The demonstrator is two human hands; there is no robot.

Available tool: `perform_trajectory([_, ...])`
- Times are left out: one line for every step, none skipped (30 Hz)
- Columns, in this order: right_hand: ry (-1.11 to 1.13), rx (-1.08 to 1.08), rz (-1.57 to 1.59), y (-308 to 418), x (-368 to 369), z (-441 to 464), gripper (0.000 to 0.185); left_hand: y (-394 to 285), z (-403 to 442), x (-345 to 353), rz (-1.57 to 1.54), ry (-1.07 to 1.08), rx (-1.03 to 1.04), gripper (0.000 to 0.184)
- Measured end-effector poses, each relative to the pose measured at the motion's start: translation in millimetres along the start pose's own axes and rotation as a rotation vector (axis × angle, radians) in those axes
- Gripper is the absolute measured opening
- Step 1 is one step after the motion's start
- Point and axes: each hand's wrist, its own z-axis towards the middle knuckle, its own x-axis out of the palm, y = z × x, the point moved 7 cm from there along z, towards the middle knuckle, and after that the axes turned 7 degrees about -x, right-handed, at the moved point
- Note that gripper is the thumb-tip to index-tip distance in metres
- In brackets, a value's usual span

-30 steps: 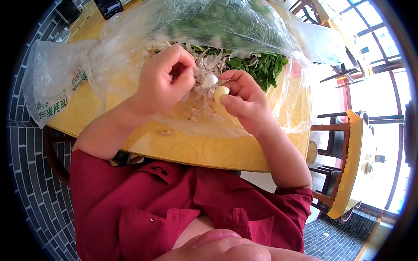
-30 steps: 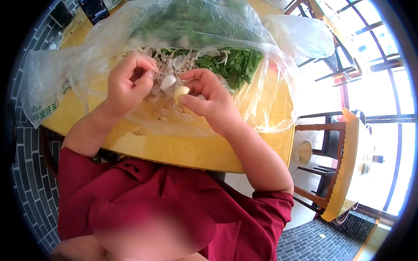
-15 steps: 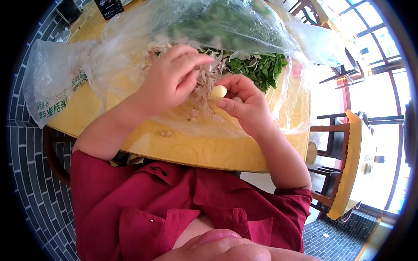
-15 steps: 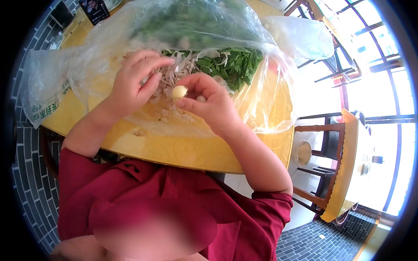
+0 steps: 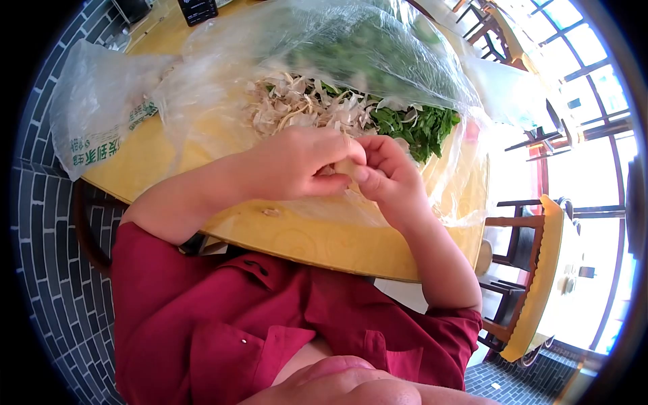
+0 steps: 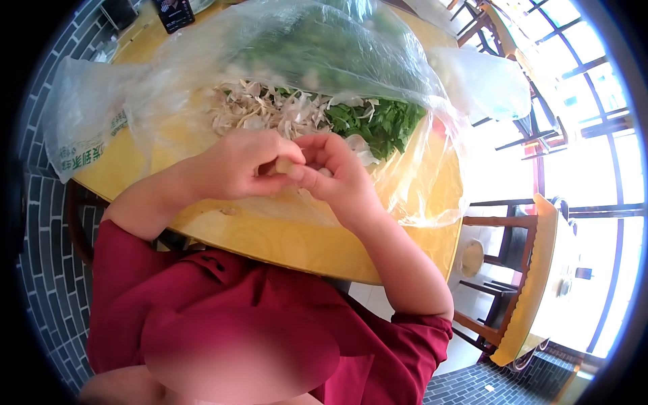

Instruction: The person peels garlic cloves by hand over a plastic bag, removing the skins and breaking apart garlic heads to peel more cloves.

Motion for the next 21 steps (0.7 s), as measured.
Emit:
perform_trajectory([-0.039, 0.006, 0.049, 0.7, -1.1, -0.3, 0.037, 4.9, 0.4, -1.7, -0.060, 0.025, -0.099, 0.025])
perform_trajectory([-0.078, 0.012, 0.097, 0.8, -2.7, -0.3, 0.036, 10.6, 0.0, -1.8, -0.121, 0.050, -0.198, 0.023])
perform_trajectory([-0.074, -0.005, 0.083, 0.3, -4.5, 0.7, 0.035, 15.4, -0.8, -2.0, -0.220, 0.041, -0.253, 0.022])
perform_trajectory([-0.071, -0.021, 0.069, -2.0, -8.0, 1.6, 0.034, 20.7, -2.0, -1.2, -0.320, 0.033, -0.309, 0.020])
perform_trajectory([-0.069, -0.038, 0.057, -2.6, -10.5, 2.2, 0.034, 25.3, -3.0, -0.5, -0.420, 0.026, -0.364, 0.019])
perform_trajectory([-0.061, -0.026, 0.097, -3.1, -10.9, 2.8, 0.035, 27.1, -2.3, 0.1, -0.524, 0.032, -0.383, 0.018])
perform_trajectory([-0.054, -0.013, 0.138, -3.7, -11.0, 3.2, 0.036, 28.7, -1.1, 0.8, -0.629, 0.037, -0.403, 0.016])
perform_trajectory([-0.046, -0.001, 0.178, -4.3, -10.5, 3.5, 0.037, 29.9, -0.1, 1.6, -0.734, 0.042, -0.421, 0.015])
perform_trajectory([-0.050, -0.013, 0.199, -3.1, -9.9, 3.8, 0.035, 29.9, 0.7, 1.3, -0.794, 0.045, -0.443, 0.014])
perform_trajectory([-0.054, -0.025, 0.221, -1.9, -8.5, 4.1, 0.032, 29.1, 1.7, 0.5, -0.855, 0.047, -0.466, 0.014])
perform_trajectory([-0.059, -0.037, 0.242, -1.1, -7.5, 4.4, 0.030, 29.4, 2.1, 0.6, -0.915, 0.050, -0.488, 0.013])
perform_trajectory([-0.041, -0.038, 0.239, -1.4, -5.4, 4.1, 0.028, 31.0, 2.2, 0.8, -0.959, 0.034, -0.481, 0.013])
perform_trajectory([-0.025, -0.040, 0.235, -1.9, -3.9, 3.5, 0.026, 34.2, 2.0, 2.2, -1.003, 0.021, -0.473, 0.013])
perform_trajectory([-0.012, -0.043, 0.231, -2.2, -2.8, 2.4, 0.025, 36.4, 2.9, 3.0, -1.048, 0.010, -0.465, 0.013])
perform_trajectory([-0.003, -0.035, 0.231, -1.2, -1.2, 2.1, 0.025, 39.7, 2.5, 3.5, -1.035, 0.035, -0.487, 0.012])
perform_trajectory([0.004, -0.027, 0.230, 1.9, 0.8, 2.5, 0.025, 44.2, 0.7, 2.9, -1.023, 0.062, -0.508, 0.012])
perform_trajectory([0.009, -0.019, 0.229, 3.9, 2.1, 2.7, 0.025, 47.0, -0.9, 4.1, -1.012, 0.090, -0.528, 0.011])
perform_trajectory([0.002, -0.025, 0.219, 5.5, 1.1, 3.2, 0.026, 46.4, -1.0, 3.6, -0.955, 0.086, -0.536, 0.011])
perform_trajectory([-0.003, -0.033, 0.209, 6.7, 0.1, 4.1, 0.028, 43.3, -0.8, 1.6, -0.898, 0.082, -0.543, 0.011])
perform_trajectory([-0.007, -0.040, 0.199, 7.2, -0.6, 4.0, 0.029, 40.6, -0.6, 0.3, -0.839, 0.076, -0.549, 0.010])
perform_trajectory([-0.016, -0.044, 0.171, 6.8, -1.2, 3.3, 0.029, 37.0, 0.3, -0.1, -0.755, 0.075, -0.532, 0.011])
